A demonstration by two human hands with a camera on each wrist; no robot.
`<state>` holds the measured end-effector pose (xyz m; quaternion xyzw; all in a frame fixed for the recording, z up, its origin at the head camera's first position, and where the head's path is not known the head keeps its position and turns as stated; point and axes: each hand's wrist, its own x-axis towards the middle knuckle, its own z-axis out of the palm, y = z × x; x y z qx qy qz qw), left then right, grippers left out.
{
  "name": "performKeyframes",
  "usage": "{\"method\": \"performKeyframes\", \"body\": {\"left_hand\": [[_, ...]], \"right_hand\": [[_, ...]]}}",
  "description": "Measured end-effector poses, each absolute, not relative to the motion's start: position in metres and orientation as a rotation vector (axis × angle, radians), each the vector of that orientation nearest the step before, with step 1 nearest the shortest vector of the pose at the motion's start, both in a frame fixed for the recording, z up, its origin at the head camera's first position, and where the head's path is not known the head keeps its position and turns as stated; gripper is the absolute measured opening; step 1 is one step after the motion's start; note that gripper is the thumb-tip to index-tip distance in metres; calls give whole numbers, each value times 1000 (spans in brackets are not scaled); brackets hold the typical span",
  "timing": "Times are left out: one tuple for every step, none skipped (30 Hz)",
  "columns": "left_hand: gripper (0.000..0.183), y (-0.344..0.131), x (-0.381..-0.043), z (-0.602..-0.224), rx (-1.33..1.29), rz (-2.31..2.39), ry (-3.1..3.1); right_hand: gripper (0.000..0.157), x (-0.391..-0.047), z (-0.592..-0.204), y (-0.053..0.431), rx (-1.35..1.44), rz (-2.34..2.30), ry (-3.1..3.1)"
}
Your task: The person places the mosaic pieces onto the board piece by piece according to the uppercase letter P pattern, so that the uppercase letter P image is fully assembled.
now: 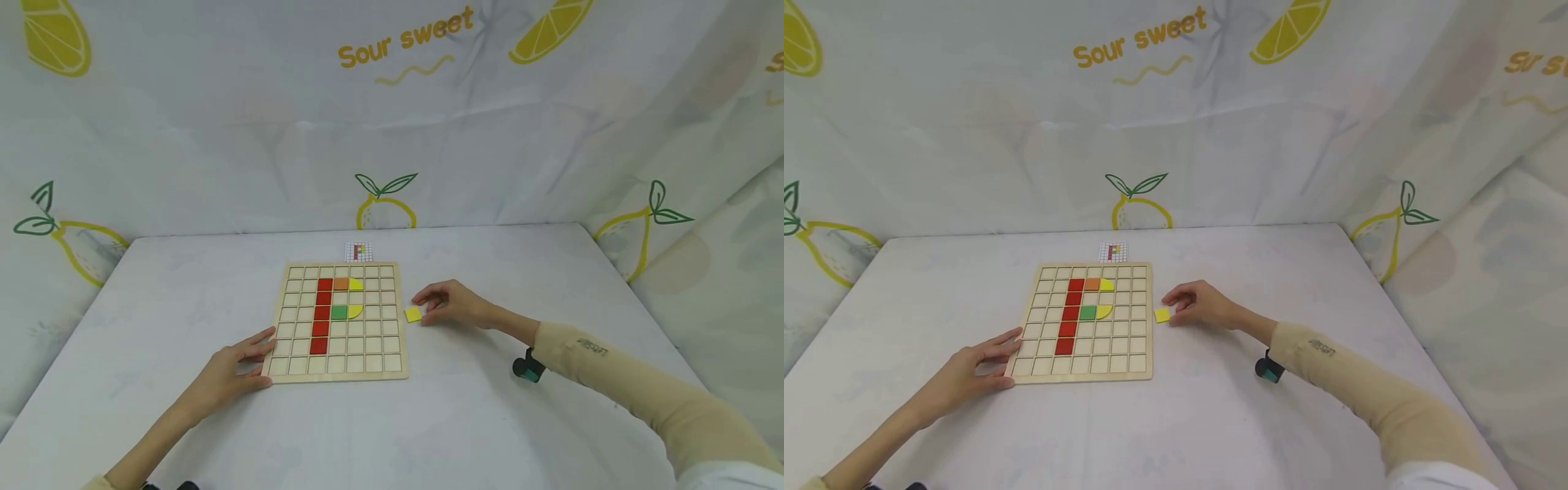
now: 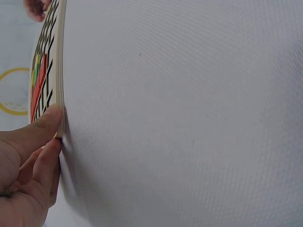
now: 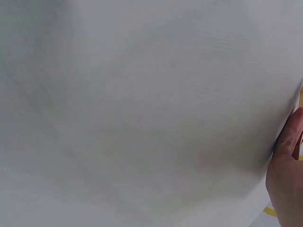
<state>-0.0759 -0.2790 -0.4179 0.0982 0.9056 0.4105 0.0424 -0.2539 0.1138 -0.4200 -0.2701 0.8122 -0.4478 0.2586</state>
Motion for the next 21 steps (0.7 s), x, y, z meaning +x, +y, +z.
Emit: {"method": "performKeyframes", "body": {"left_hand": [[61,-279,-76,-418,302,1251,2775],[61,-279,-76,-418,302,1251,2774],[61,-279,-76,-418,302,1252,2773],[62,-279,-76,-418,302,1258,2768],[62,-279,-76,-418,302,1264,2763],[62,-279,-76,-418,303,1267,2762],[62,-279,-76,-418,304,1267,2761],[62,-279,-76,-417,304,1267,2761],[62,-279,-76,-417,304,1265,2763],[62,-279,-76,-417,305,1261,2768],[62,-279,-76,-417,303,1258,2771],[62,-279,-76,-417,303,1253,2774],[62,-279,-76,-417,300,1253,2774],[62,-279,-76,-417,296,1254,2773],[62,-279,-76,-417,293,1254,2772],[62,-278,-76,-417,289,1253,2771],[62,-278,-76,-417,285,1253,2770],[62,-278,-76,-417,281,1252,2769],[62,-278,-76,-417,278,1253,2768],[62,-278,-76,-417,276,1254,2767],[62,-278,-76,-417,277,1253,2768]], "right_hand": [[37,-254,-420,113,-735,-1213,2201],[37,-254,-419,112,-738,-1212,2202],[36,-254,-418,111,-735,-1209,2206],[36,-254,-418,111,-741,-1204,2212],[35,-254,-417,110,-744,-1199,2219],[35,-254,-417,110,-748,-1193,2227],[35,-254,-417,109,-755,-1188,2234],[34,-254,-417,109,-764,-1183,2241],[34,-254,-418,109,-771,-1177,2249],[34,-254,-418,109,-779,-1173,2256],[34,-254,-418,109,-785,-1171,2261],[34,-254,-419,109,-790,-1170,2264],[34,-255,-419,109,-792,-1170,2268],[34,-255,-420,109,-790,-1169,2274],[34,-255,-420,108,-792,-1168,2277],[34,-255,-421,108,-791,-1168,2282],[33,-255,-421,108,-792,-1168,2285],[33,-255,-421,108,-794,-1168,2288],[32,-255,-422,108,-796,-1168,2292],[31,-255,-422,108,-800,-1168,2295],[30,-254,-421,108,-805,-1168,2297]]}}
